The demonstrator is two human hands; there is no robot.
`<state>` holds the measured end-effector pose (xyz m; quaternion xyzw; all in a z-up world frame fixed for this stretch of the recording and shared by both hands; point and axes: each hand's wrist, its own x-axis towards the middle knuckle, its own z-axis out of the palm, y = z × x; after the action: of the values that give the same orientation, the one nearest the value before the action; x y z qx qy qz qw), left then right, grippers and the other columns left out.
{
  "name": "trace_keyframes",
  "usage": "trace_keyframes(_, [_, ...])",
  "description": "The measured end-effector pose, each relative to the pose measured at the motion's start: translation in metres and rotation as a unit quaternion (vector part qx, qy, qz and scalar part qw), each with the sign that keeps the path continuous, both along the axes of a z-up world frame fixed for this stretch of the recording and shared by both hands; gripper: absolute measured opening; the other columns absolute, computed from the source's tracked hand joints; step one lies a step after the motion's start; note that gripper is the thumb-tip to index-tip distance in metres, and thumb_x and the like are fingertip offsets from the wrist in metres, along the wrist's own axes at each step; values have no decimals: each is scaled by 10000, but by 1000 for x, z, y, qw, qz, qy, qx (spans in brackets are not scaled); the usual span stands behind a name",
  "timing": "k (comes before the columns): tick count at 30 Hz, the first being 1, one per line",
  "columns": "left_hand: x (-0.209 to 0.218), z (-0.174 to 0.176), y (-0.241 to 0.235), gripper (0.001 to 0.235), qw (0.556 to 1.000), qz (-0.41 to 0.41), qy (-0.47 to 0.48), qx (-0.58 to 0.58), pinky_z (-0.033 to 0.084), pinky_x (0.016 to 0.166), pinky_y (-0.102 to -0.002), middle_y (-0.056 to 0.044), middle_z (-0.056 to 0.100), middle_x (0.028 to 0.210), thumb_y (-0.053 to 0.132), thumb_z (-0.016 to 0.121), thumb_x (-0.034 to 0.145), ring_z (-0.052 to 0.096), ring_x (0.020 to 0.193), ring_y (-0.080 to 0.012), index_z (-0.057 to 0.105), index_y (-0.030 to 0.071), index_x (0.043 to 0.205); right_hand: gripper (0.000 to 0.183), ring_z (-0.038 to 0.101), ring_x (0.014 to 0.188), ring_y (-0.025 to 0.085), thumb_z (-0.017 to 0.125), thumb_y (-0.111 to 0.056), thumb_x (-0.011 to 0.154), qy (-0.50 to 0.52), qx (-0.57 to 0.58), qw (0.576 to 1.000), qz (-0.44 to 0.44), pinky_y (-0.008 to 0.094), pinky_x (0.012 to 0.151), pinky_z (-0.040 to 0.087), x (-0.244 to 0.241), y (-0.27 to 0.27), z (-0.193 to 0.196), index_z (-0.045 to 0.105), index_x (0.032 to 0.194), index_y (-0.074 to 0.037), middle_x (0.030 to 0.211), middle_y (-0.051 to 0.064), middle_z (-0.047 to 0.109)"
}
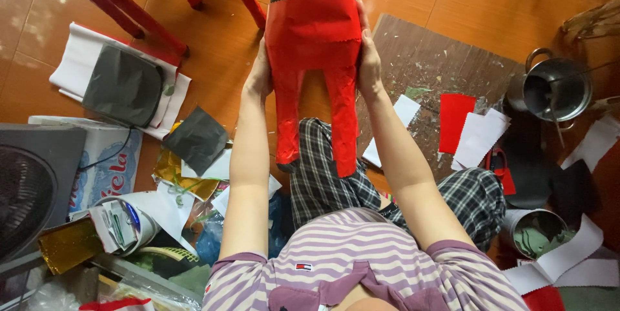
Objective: Making a paper decoration by cutting and gluing colored paper strips onto a bamboo frame.
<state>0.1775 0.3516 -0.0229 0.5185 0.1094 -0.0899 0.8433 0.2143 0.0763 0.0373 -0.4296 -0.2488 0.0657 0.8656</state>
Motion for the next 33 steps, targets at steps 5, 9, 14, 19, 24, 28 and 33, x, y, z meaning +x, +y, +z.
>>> trace_keyframes(5, [0,-6,6,998,999,-17,-7,-40,444,1174,-435,-98,448,1612,816,462,873,448,1454,-270,366,132,1594,684,109,1684,260,309,-474,1150,8,-53,998,-16,393,1394,79,4,1,-11,136,1708,-119,1802,96,110])
trace_keyframes(9, [-10,12,9,1027,998,-52,-2,-48,430,1210,-436,-93,472,1615,842,427,869,470,1473,-278,391,113,1592,893,-74,1623,220,213,-695,1010,57,-118,991,-41,401,1287,73,11,-12,-55,-26,1703,-186,1777,67,-79])
trace_keyframes(14, [-87,14,13,831,994,35,107,17,508,806,-358,-140,665,1336,773,265,941,587,968,-215,416,177,1500,651,245,1456,283,461,-533,1077,143,-331,932,-22,398,1168,265,-51,-85,-176,240,1553,-148,1594,168,250])
trace_keyframes(19, [-209,-142,27,441,996,42,84,6,379,576,-341,-35,573,850,477,396,1144,510,695,-163,544,63,1171,591,577,1054,441,850,-318,743,19,-661,738,-135,558,837,478,-184,-148,-253,610,1204,-35,1126,245,612])
trace_keyframes(24, [-242,-99,-147,537,946,-248,180,-109,568,991,-409,-226,684,1243,350,596,995,667,1150,-330,546,-30,1370,179,624,1002,430,700,-211,875,-13,-648,741,-175,543,829,498,-199,-175,-275,696,962,-54,1005,229,678])
trace_keyframes(28, [-201,-190,-240,457,952,-194,221,-89,553,936,-368,-175,685,1208,288,644,985,671,1089,-269,543,34,1352,208,634,961,426,679,-239,937,9,-648,747,-152,543,831,515,-191,-182,-215,709,904,-36,956,234,689])
trace_keyframes(33, [-143,-271,-304,299,947,-132,264,123,488,631,-350,-72,680,1016,181,660,990,627,830,-185,647,30,1248,197,672,856,423,653,-203,856,-86,-632,761,-118,517,731,559,-222,-200,-195,735,878,-25,920,226,701])
